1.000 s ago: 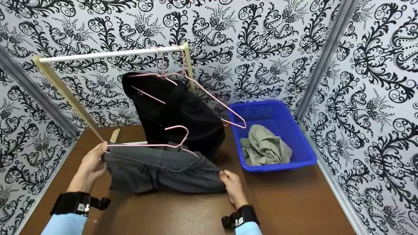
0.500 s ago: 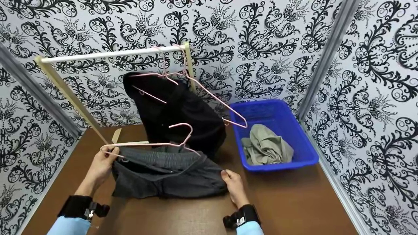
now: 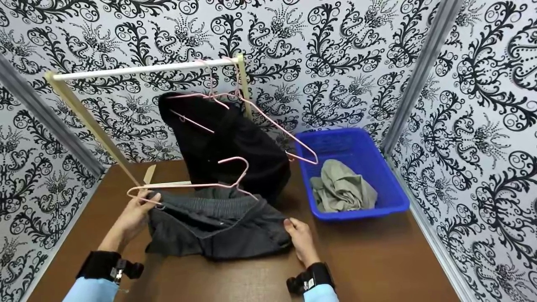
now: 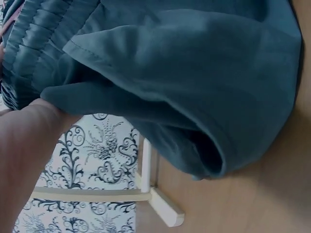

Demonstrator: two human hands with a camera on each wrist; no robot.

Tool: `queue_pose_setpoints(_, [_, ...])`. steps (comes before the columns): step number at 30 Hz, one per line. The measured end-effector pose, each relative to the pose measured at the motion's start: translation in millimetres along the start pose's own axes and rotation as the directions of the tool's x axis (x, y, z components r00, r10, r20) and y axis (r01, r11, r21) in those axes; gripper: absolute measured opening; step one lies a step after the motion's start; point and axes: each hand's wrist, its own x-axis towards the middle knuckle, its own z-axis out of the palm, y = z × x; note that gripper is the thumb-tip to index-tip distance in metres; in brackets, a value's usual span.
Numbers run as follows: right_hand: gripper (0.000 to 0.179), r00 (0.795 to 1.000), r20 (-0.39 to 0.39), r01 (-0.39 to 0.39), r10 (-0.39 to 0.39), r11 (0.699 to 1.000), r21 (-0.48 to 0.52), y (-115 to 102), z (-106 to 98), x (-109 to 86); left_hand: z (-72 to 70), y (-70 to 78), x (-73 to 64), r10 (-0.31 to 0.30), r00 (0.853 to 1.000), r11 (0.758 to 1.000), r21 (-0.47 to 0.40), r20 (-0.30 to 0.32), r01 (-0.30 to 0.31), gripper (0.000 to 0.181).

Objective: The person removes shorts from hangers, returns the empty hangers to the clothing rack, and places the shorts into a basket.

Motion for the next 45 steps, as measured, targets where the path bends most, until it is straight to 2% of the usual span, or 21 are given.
queue_pose_setpoints(2, [0.026, 1.0, 0.005, -0.002, 0.002, 1.0, 0.008, 0.4, -0.4, -0.6, 2.8, -3.2, 0.5, -0.014, 1.0, 0.997, -0.07, 0.021, 0.015, 0.023])
queue_pose_setpoints(4, [0.03, 1.0, 0.015, -0.005, 0.005, 1.0, 0.019, 1.0, -1.1, -1.0, 5.8, -6.2, 0.6, -0.019, 0.999, 0.994, -0.103, 0.049, 0.024, 0.012])
queue_pose_setpoints(8, [0.029, 1.0, 0.026, -0.018, 0.017, 0.999, 0.044, 2.6, -2.0, -0.1, 12.9, -10.0, 0.5, -0.018, 0.997, 0.992, -0.124, 0.076, 0.028, 0.01])
queue_pose_setpoints(11, [0.026, 0.999, 0.019, -0.03, 0.029, 0.998, 0.054, 3.1, -1.7, 0.8, 18.2, -10.7, 1.3, -0.011, 0.998, 0.992, -0.125, 0.063, 0.019, 0.012])
queue_pose_setpoints(17, [0.024, 0.999, -0.002, -0.037, 0.037, 0.998, 0.057, 2.6, -0.3, 1.6, 25.7, -9.7, 3.0, 0.018, 1.0, 1.0, -0.012, -0.006, -0.018, 0.015])
queue_pose_setpoints(21, [0.025, 0.999, -0.014, -0.028, 0.029, 0.999, 0.033, 3.0, 0.4, 2.4, 28.6, -8.7, 4.7, 0.049, 0.998, 0.996, 0.075, -0.05, -0.046, 0.019])
queue_pose_setpoints(24, [0.029, 0.999, -0.033, -0.03, 0.03, 1.0, 0.003, 3.4, 1.3, 2.2, 31.1, -8.2, 6.2, 0.068, 0.996, 0.995, 0.079, -0.062, -0.063, 0.02])
queue_pose_setpoints(27, [0.036, 0.998, -0.051, -0.04, 0.038, 0.999, -0.034, 2.9, 2.3, 1.6, 34.5, -7.9, 8.0, 0.101, 0.993, 0.994, 0.045, -0.059, -0.098, 0.023])
queue_pose_setpoints(30, [0.042, 0.997, -0.061, -0.049, 0.045, 0.996, -0.078, 1.2, 2.4, 1.1, 38.7, -7.6, 10.1, 0.15, 0.988, 0.989, 0.015, -0.038, -0.15, 0.035])
queue_pose_setpoints(33, [0.048, 0.996, -0.074, -0.054, 0.045, 0.99, -0.131, -1.1, 2.1, 1.6, 41.7, -7.9, 12.6, 0.198, 0.98, 0.98, 0.022, -0.008, -0.198, 0.044])
queue_pose_setpoints(36, [0.049, 0.994, -0.097, -0.059, 0.042, 0.983, -0.172, -3.7, 2.4, 2.1, 44.4, -7.0, 13.0, 0.214, 0.977, 0.976, 0.039, 0.024, -0.215, 0.049])
queue_pose_setpoints(41, [0.048, 0.993, -0.116, -0.044, 0.019, 0.974, -0.223, -8.6, 4.5, 3.0, 44.4, -3.0, 10.1, 0.223, 0.975, 0.964, 0.14, 0.024, -0.224, 0.047])
queue_pose_setpoints(45, [0.043, 0.993, -0.118, -0.021, -0.011, 0.964, -0.264, -13.6, 6.9, 4.0, 41.6, 1.8, 6.1, 0.274, 0.962, 0.931, 0.253, -0.003, -0.264, 0.044])
